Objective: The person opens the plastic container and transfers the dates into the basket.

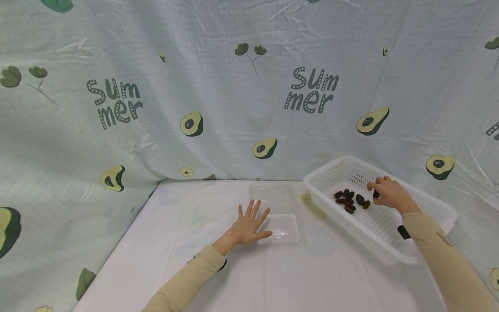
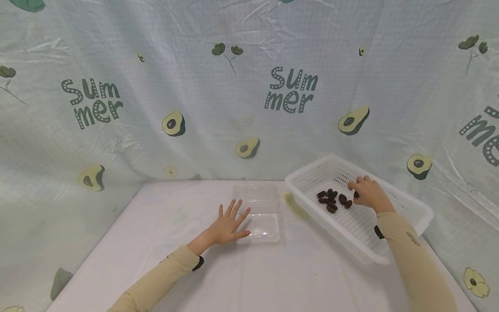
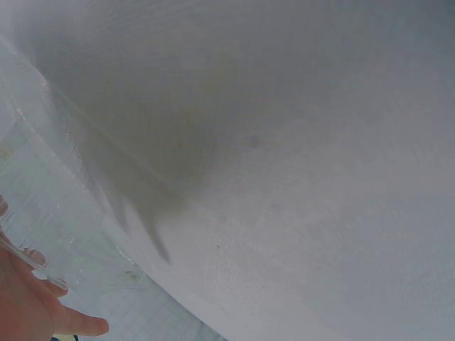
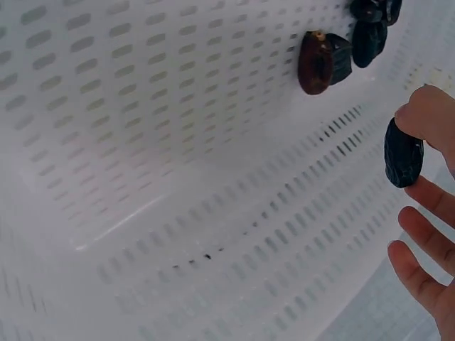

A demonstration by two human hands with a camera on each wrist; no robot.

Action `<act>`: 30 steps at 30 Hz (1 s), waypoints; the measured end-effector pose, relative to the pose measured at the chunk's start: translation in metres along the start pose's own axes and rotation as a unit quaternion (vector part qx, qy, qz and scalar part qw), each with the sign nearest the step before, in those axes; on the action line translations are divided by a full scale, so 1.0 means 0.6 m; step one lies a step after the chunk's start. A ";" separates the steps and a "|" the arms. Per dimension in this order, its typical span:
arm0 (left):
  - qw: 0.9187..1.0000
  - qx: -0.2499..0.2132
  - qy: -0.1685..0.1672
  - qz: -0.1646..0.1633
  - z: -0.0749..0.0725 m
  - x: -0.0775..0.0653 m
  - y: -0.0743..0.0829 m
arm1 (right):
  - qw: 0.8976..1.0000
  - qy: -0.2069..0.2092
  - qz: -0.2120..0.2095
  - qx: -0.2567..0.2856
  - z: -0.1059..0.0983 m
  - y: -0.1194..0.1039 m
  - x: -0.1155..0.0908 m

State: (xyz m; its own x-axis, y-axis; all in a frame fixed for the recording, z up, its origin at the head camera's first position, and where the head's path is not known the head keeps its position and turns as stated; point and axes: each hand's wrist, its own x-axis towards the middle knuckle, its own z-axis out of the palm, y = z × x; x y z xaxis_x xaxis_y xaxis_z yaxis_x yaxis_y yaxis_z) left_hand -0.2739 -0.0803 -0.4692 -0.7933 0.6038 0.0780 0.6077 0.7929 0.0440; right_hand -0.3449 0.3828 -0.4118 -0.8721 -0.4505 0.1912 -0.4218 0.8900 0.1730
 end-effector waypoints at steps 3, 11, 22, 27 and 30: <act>1.000 -0.001 0.002 0.004 -0.003 -0.003 0.002 | 1.000 -0.020 0.011 0.000 0.011 0.004 -0.004; 1.000 0.007 0.005 0.004 -0.005 -0.002 0.003 | 0.999 -0.026 0.025 -0.004 0.025 0.009 -0.013; 1.000 0.008 -0.002 0.002 -0.007 -0.001 0.004 | 0.999 -0.024 0.021 -0.004 0.019 0.006 -0.017; 1.000 0.008 -0.006 -0.002 -0.010 -0.002 0.005 | 1.000 -0.020 0.016 -0.001 0.013 0.004 -0.016; 1.000 0.013 -0.007 -0.005 -0.009 0.000 0.004 | 1.000 -0.013 0.016 0.011 0.008 0.002 -0.014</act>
